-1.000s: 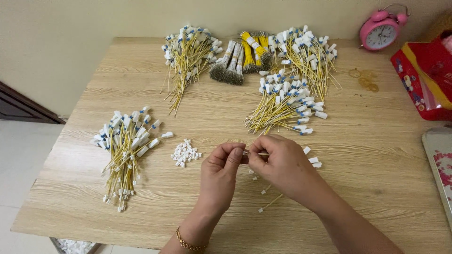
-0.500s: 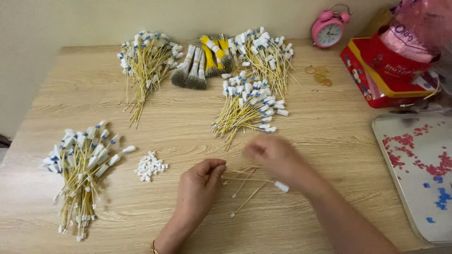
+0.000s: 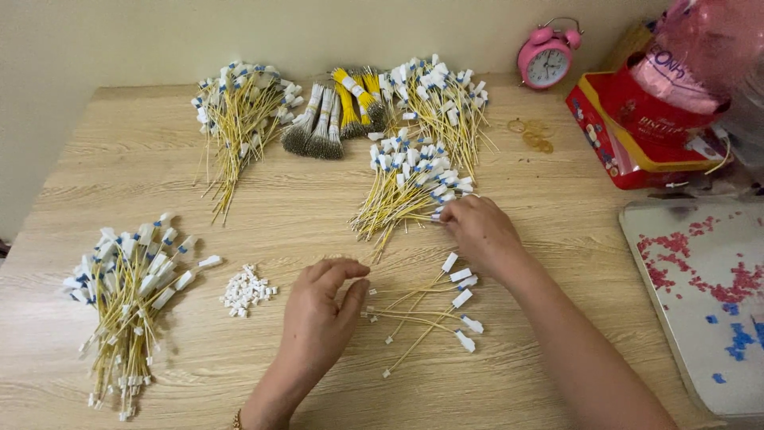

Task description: Assemble thin electronic wires by attaching small plastic connectors to the metal ends.

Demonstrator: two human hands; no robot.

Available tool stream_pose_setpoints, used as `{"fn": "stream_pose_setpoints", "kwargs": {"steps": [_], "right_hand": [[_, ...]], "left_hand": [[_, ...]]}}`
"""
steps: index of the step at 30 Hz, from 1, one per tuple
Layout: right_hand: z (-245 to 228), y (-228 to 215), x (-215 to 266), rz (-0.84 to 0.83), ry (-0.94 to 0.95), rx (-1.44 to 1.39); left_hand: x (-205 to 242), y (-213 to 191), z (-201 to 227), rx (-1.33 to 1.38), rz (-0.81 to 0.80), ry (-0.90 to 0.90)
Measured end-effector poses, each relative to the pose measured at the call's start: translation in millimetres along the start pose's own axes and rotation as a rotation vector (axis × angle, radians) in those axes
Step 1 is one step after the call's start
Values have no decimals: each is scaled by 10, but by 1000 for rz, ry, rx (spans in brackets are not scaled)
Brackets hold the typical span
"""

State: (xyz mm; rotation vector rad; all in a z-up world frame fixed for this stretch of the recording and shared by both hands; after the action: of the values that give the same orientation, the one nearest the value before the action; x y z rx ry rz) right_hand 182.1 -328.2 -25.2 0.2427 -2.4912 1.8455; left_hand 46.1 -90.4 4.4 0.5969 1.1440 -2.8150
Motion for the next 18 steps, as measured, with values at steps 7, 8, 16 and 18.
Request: {"fn": "stream_pose_setpoints", "kwargs": {"steps": [7, 8, 16, 18], "right_hand": [[-349, -723, 414, 70, -278, -87], [-484, -881, 560, 6, -265, -188], [-774, -1317, 1088, -5, -441, -365], [-680, -1321, 1033, -56, -379, -388]], "left_hand": [[-366, 46, 109, -113, 230, 321], [-425, 41, 211, -96, 230, 389], [-488, -177, 548, 388, -45, 240], [-399, -135, 363, 656, -196, -137]]}}
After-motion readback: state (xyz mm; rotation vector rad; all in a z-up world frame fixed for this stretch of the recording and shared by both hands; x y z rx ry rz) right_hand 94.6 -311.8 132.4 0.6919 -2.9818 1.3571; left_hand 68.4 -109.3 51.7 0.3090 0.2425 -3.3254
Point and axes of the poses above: each hand's wrist, its own x-axis away from the middle knuckle, its own y-axis out of the palm, z = x × y, the point moved 4 cm from there along -x, towards the middle knuckle, and after that the axes turned 11 degrees about y, right-handed, at the moved point
